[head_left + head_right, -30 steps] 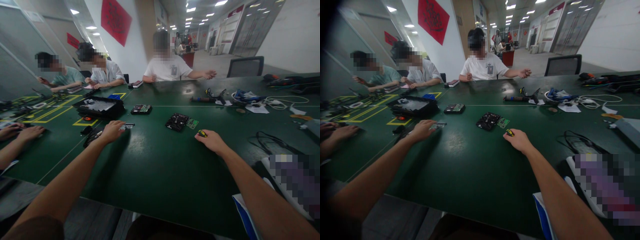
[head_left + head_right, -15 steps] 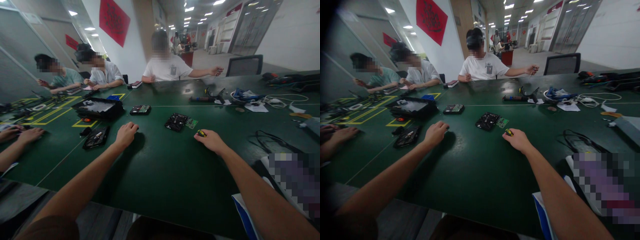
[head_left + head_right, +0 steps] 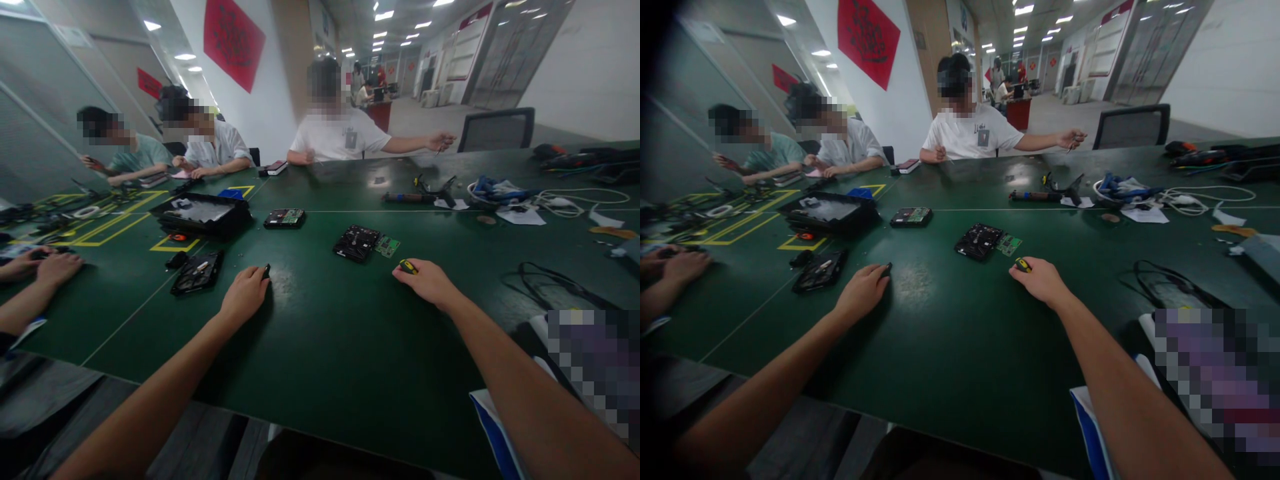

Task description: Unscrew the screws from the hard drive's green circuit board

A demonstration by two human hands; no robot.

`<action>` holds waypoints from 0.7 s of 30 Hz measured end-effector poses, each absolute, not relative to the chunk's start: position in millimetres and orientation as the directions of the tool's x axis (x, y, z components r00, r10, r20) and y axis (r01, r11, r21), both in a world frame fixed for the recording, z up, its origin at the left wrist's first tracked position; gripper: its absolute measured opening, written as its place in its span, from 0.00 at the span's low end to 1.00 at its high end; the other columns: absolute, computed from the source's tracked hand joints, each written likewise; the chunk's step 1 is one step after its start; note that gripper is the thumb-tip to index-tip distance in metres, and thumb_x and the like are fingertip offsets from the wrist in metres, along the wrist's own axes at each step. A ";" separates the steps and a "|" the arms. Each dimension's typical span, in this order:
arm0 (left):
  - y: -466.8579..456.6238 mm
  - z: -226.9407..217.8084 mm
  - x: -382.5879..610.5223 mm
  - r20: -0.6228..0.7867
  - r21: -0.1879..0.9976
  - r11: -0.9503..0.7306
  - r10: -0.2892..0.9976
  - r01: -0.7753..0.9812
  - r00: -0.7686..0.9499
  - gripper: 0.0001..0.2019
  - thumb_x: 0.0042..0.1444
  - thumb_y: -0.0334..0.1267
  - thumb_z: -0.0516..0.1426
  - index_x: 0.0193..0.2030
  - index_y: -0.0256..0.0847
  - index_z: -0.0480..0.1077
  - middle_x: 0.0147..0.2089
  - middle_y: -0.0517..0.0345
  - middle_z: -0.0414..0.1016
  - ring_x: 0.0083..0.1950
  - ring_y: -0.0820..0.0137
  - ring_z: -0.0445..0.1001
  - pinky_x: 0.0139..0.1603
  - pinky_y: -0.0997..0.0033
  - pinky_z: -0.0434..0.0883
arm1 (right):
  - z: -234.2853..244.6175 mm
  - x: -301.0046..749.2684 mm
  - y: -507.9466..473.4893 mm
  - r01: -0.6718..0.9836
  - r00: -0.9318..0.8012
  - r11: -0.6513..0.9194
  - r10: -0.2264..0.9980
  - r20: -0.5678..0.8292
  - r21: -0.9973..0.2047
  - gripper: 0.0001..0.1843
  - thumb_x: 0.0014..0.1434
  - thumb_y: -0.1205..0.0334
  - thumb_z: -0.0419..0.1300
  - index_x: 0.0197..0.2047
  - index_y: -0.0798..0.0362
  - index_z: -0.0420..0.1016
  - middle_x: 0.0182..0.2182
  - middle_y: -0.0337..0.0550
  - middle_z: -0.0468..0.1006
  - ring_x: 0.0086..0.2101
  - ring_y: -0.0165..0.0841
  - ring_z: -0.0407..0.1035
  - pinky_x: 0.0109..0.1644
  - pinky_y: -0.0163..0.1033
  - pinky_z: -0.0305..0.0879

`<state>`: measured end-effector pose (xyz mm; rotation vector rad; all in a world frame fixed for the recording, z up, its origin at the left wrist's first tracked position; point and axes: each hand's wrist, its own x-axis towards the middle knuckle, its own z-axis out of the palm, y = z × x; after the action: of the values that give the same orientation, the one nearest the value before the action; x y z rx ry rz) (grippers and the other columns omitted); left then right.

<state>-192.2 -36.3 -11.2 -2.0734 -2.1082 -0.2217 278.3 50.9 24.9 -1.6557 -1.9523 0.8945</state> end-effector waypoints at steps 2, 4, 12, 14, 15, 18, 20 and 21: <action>-37.5 -7.0 -191.4 0.229 -0.036 0.040 0.973 0.999 -0.031 0.22 0.70 0.42 0.47 0.65 0.40 0.70 0.57 0.39 0.77 0.58 0.49 0.76 0.60 0.52 0.71 | 24.9 278.6 51.1 0.702 -0.197 0.076 0.976 -0.090 -0.708 0.18 0.59 0.43 0.63 0.42 0.48 0.81 0.33 0.43 0.82 0.34 0.39 0.73 0.36 0.42 0.61; -39.1 0.7 -190.5 0.216 -0.074 0.082 0.974 0.994 -0.064 0.22 0.70 0.40 0.46 0.63 0.38 0.72 0.53 0.37 0.79 0.55 0.48 0.77 0.55 0.51 0.72 | 24.6 279.4 52.1 0.704 -0.197 0.075 0.976 -0.092 -0.707 0.18 0.59 0.43 0.62 0.42 0.48 0.81 0.33 0.43 0.82 0.34 0.39 0.73 0.35 0.42 0.61; -43.8 46.2 -221.0 0.125 -0.101 0.383 0.920 0.918 -0.370 0.26 0.65 0.36 0.51 0.70 0.44 0.63 0.51 0.41 0.80 0.50 0.50 0.80 0.50 0.56 0.73 | 21.5 279.9 56.5 0.727 -0.215 0.120 0.975 -0.059 -0.676 0.18 0.60 0.43 0.62 0.42 0.48 0.81 0.36 0.43 0.83 0.36 0.38 0.74 0.36 0.41 0.61; -46.3 51.1 -228.4 0.166 -0.040 0.446 0.886 0.894 -0.434 0.26 0.64 0.35 0.52 0.69 0.43 0.62 0.55 0.41 0.79 0.54 0.51 0.79 0.53 0.57 0.73 | 21.2 279.5 55.7 0.722 -0.217 0.123 0.975 -0.054 -0.681 0.19 0.60 0.43 0.62 0.42 0.48 0.81 0.36 0.43 0.83 0.35 0.38 0.74 0.36 0.41 0.61; -48.4 51.2 -230.1 0.183 -0.004 0.470 0.868 0.882 -0.462 0.27 0.63 0.35 0.52 0.70 0.42 0.61 0.56 0.41 0.78 0.55 0.51 0.78 0.54 0.57 0.73 | 21.1 279.4 55.3 0.723 -0.217 0.126 0.975 -0.051 -0.680 0.19 0.60 0.42 0.62 0.42 0.48 0.81 0.36 0.43 0.83 0.35 0.38 0.74 0.36 0.41 0.61; -58.7 44.0 -227.6 0.206 0.071 0.534 0.818 0.843 -0.536 0.31 0.63 0.38 0.53 0.73 0.36 0.55 0.54 0.38 0.78 0.53 0.50 0.79 0.54 0.57 0.73 | 20.9 279.4 54.5 0.727 -0.226 0.141 0.973 -0.040 -0.672 0.18 0.60 0.43 0.62 0.41 0.48 0.81 0.36 0.43 0.82 0.35 0.38 0.74 0.36 0.40 0.61; -67.8 37.0 -222.8 0.130 0.043 0.530 0.837 0.847 -0.531 0.28 0.66 0.46 0.51 0.70 0.35 0.61 0.49 0.38 0.80 0.50 0.48 0.80 0.52 0.54 0.74 | 20.6 279.6 54.7 0.729 -0.230 0.146 0.972 -0.039 -0.669 0.18 0.60 0.42 0.61 0.41 0.48 0.80 0.34 0.42 0.82 0.35 0.37 0.73 0.35 0.40 0.61; -72.4 33.8 -220.6 0.080 0.008 0.521 0.851 0.854 -0.520 0.27 0.68 0.51 0.48 0.65 0.36 0.67 0.47 0.38 0.80 0.49 0.46 0.80 0.50 0.51 0.74 | 20.3 279.7 54.8 0.729 -0.229 0.145 0.973 -0.039 -0.669 0.19 0.60 0.42 0.61 0.41 0.48 0.80 0.34 0.42 0.82 0.34 0.37 0.73 0.35 0.40 0.60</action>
<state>-220.6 -72.4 33.8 -1.5051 -2.6819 -0.0712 279.7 54.8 20.3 -1.6276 -2.0248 0.8132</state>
